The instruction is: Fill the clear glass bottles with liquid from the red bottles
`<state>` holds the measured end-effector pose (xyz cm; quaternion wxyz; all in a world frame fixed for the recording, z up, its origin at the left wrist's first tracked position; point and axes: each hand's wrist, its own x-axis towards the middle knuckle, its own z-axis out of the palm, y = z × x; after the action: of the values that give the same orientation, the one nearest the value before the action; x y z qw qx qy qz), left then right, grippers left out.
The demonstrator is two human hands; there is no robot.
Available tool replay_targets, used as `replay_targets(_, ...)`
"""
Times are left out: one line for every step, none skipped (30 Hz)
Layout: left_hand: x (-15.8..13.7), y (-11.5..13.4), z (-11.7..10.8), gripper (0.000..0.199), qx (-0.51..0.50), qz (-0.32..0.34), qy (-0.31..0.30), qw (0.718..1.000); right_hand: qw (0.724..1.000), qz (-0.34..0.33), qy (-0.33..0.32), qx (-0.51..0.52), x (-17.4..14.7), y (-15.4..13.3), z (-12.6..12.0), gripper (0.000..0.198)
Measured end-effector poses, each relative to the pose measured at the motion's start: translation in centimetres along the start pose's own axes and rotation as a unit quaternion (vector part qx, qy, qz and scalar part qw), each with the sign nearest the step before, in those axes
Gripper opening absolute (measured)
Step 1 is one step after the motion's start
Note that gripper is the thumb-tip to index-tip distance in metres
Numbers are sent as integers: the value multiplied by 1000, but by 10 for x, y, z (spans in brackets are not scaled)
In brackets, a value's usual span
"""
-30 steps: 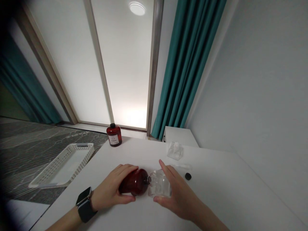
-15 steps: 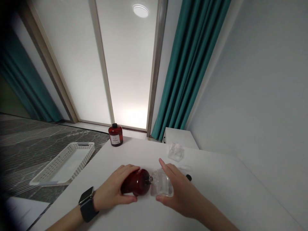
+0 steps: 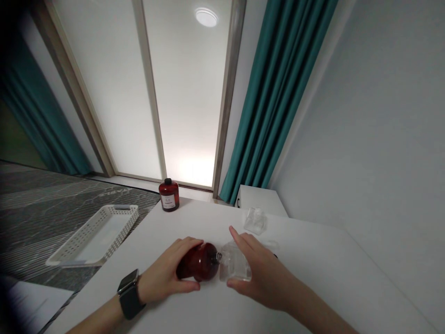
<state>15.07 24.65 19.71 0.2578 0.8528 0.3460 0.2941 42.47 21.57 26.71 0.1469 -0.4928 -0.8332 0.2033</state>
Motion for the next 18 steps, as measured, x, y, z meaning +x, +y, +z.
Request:
replay_targets(0,0,0,79,-1,-2,0,1000,1000,-4,0,-2,0,0,-1,102)
replay_targets(0,0,0,79,-1,-4,-1,1000,1000,-8,0,-3,0,0,-1,102)
replay_targets(0,1,0,79,-2,-4,-2,1000,1000,-12,0,-3,0,0,-1,103)
replay_targets(0,1,0,79,-2,-5,-1,1000,1000,-14,0,-3,0,0,-1,103)
replay_targets(0,1,0,78,-2,-5,-1,1000,1000,-15,-1,-3,0,0,-1,104)
replay_targets(0,1,0,78,-1,-4,1,1000,1000,-15,-2,-4,1,-1,-2,104)
replay_targets(0,2,0,78,-1,-3,3,1000,1000,-14,-3,-5,1,-1,-2,104)
replay_targets(0,2,0,78,-1,-2,5,1000,1000,-13,-3,-7,1,-1,-3,103)
replay_targets(0,2,0,78,-1,-1,7,1000,1000,-12,-3,-10,1,-2,-3,103)
replay_targets(-1,2,0,79,-1,-1,9,1000,1000,-11,-2,-12,1,-2,-4,103)
replay_targets(-1,1,1,79,-2,-1,10,1000,1000,-11,-3,-14,2,-3,-5,103)
replay_targets(-1,1,1,79,-2,0,11,1000,1000,-10,-4,-16,2,-3,-6,103)
replay_targets(-1,1,1,79,-2,0,11,1000,1000,-9,-5,-18,2,-3,-6,103)
replay_targets(-1,1,1,79,-2,0,12,1000,1000,-8,-5,-20,2,-3,-7,102)
replay_targets(-2,1,2,79,0,0,14,1000,1000,-7,-6,-22,2,-3,-7,102)
replay_targets(-2,1,2,79,1,1,17,1000,1000,-6,-7,-23,2,-3,-8,102)
replay_targets(-2,1,2,78,3,2,19,1000,1000,-7,-9,-24,2,-3,-8,103)
replay_targets(-2,1,3,78,5,2,19,1000,1000,-8,-10,-23,2,-3,-8,103)
